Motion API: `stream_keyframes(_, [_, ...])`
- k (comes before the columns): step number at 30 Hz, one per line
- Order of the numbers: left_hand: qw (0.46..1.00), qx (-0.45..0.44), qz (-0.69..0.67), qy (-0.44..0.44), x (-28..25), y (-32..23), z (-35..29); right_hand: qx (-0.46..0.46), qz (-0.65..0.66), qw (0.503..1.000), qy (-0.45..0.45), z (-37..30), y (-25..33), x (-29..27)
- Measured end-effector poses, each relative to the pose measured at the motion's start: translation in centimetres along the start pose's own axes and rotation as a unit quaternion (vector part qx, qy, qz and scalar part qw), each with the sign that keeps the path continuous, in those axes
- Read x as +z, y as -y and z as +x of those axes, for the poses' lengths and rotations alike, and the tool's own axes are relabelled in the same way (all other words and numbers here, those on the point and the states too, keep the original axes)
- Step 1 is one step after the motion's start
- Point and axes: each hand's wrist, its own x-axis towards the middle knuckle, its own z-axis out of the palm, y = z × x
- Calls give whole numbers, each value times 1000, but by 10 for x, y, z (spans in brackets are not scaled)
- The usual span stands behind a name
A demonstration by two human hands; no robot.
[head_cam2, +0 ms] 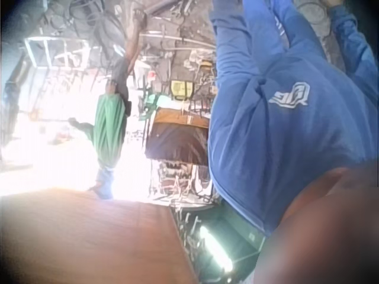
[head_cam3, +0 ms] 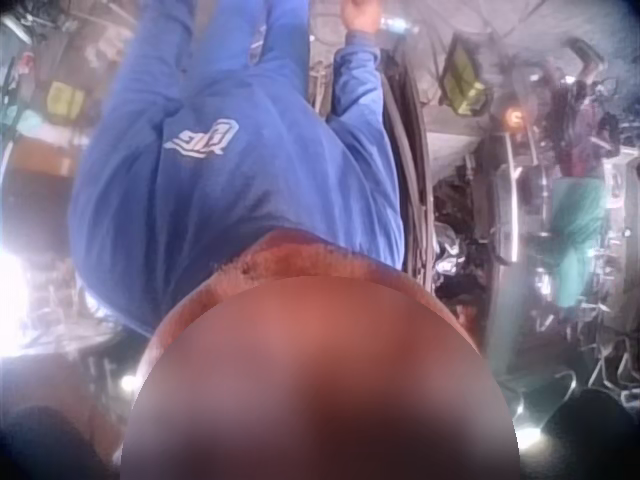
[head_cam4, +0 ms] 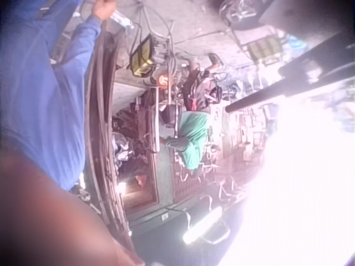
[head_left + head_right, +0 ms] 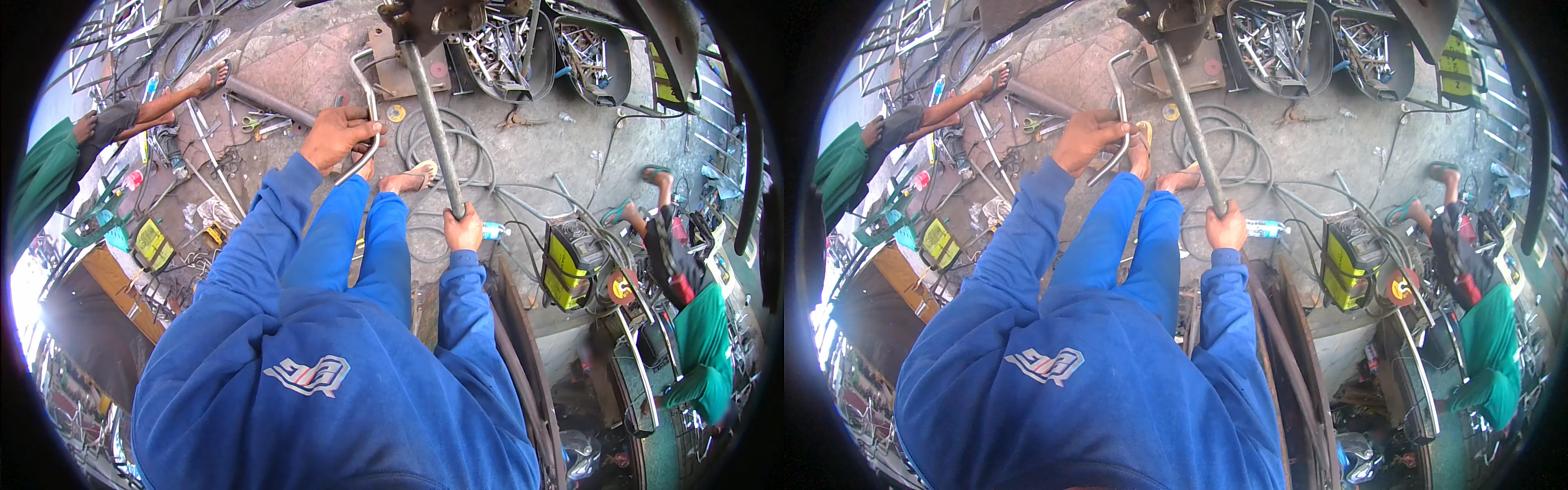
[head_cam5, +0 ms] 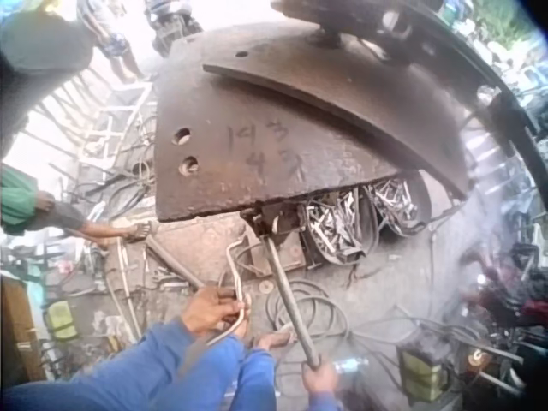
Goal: The person uses a manual metal bending machine to bend a metal rod into a curved shape. They repeatedly position the rod, apply force with the lever, and check the bend angle, making small adjustments until the desired curvature is achieved.
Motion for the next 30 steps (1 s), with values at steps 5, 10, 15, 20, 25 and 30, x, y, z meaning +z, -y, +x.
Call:
stream_keyframes(5, [1000, -6, -22, -2, -2, 1, 0, 5, -14, 1000, 7, 0, 1, -1])
stream_keyframes(10, [1000, -4, -26, -1, -5, 4, 2, 11, -17, 1000, 14, 0, 0, -2])
stream_keyframes(15, [1000, -5, -31, -1, -7, 6, 6, -1, -11, 1000, 1, 0, 0, 0])
stream_keyframes(20, [1000, 0, -24, 5, -10, 5, 10, 6, -12, 1000, 7, 0, 0, 0])
stream_keyframes(25, [1000, 8, -2, -9, -14, 2, 12, 3, -14, 1000, 5, 1, -2, 1])
stream_keyframes(30, [1000, 8, 2, -20, -15, -4, 17, -7, -7, 1000, -17, 0, -4, 2])
